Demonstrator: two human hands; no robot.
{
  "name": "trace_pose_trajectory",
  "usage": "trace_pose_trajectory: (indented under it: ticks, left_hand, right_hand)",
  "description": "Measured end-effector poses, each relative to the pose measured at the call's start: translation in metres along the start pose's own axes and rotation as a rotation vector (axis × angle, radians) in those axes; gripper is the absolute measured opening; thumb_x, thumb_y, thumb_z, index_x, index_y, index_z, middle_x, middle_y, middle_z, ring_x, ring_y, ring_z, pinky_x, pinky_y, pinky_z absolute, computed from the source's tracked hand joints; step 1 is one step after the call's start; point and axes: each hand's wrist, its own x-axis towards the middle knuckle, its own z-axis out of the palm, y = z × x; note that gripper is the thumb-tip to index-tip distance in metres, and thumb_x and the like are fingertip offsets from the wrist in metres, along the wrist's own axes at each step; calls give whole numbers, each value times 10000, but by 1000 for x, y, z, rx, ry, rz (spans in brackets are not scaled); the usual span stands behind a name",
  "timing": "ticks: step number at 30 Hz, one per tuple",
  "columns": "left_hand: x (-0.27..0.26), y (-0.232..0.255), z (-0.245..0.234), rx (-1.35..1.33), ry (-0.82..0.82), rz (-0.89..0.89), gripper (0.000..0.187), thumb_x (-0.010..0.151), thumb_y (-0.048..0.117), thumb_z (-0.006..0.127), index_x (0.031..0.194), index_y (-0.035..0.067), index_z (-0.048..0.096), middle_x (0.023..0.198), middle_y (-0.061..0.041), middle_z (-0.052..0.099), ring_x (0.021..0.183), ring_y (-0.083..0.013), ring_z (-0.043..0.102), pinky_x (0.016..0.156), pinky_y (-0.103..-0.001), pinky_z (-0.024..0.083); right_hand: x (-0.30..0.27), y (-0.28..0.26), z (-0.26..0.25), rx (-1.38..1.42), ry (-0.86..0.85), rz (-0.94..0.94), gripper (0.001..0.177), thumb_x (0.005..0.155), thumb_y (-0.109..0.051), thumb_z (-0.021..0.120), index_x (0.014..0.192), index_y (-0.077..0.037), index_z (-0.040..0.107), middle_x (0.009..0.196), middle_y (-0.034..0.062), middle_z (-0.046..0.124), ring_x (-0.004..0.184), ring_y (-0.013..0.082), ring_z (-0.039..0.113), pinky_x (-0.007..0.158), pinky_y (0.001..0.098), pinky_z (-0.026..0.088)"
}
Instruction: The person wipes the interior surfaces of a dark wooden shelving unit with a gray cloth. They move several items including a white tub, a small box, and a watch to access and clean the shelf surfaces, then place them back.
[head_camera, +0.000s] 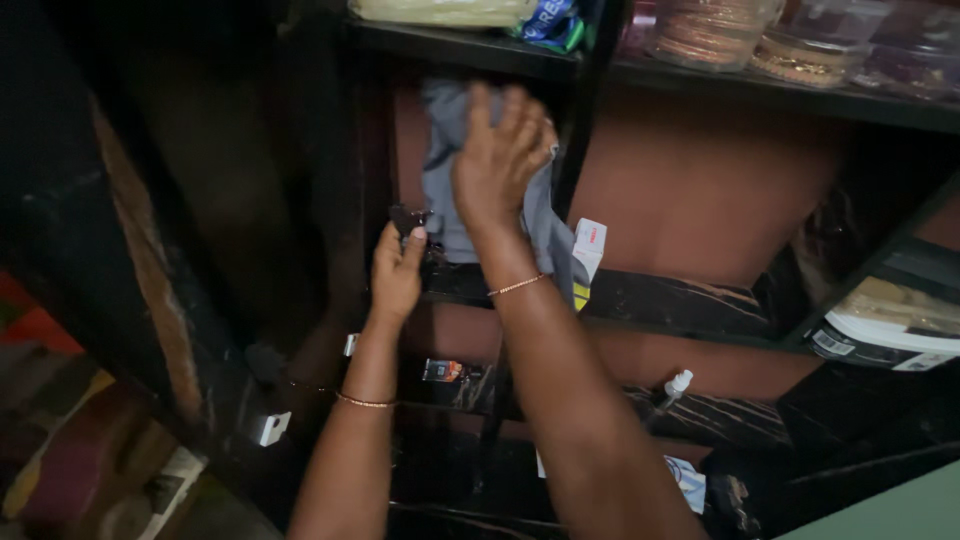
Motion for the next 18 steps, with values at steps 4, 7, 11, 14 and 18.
trace_pose_trajectory:
  ticks: [4, 7, 11, 14, 18]
  left_hand:
    - [0, 3, -1, 86, 21, 34, 222, 1076, 216, 599, 1191, 29, 638, 1022, 6, 668, 938, -80, 577, 860, -250, 489]
    - [-1, 3, 1, 136, 42, 47, 209, 1079, 216, 610, 1163, 27, 641, 997, -2, 658, 916, -86, 562, 838, -255, 481]
    - [-3, 10, 6, 199, 92, 71, 226, 1066, 223, 602, 1178, 28, 628, 994, -13, 689, 920, -80, 585, 844, -257, 493]
    - [-4, 17, 9, 243, 125, 58, 226, 1043, 219, 618, 1157, 25, 634, 971, -22, 716, 893, -81, 617, 815, -262, 512]
    - [-4, 22, 10, 310, 156, -21, 229, 1030, 227, 633, 1148, 31, 645, 911, -45, 701, 781, -114, 584, 701, -311, 495]
  right_hand:
    - [-17, -1, 17, 239, -137, 164, 932, 773, -322, 822, 1550, -123, 347, 1583, 283, 263, 1532, 512, 178, 1258, 658, 144]
    - [-40, -1, 16, 266, -156, 112, 1091, 740, -306, 872, 1620, -178, 239, 1638, 297, 109, 1513, 559, 23, 1199, 716, 74]
    - [-74, 0, 6, 280, -238, 70, 1091, 757, -295, 859, 1624, -215, 202, 1663, 302, 5, 1501, 595, -42, 1187, 739, 94]
    - [-92, 1, 4, 287, -313, 72, 1072, 742, -277, 858, 1602, -234, 221, 1644, 308, 32, 1480, 616, -8, 1154, 754, 128]
    - [-107, 2, 3, 238, -426, 55, 1014, 755, -252, 846, 1600, -232, 284, 1562, 308, 227, 1408, 602, 200, 1056, 736, 284]
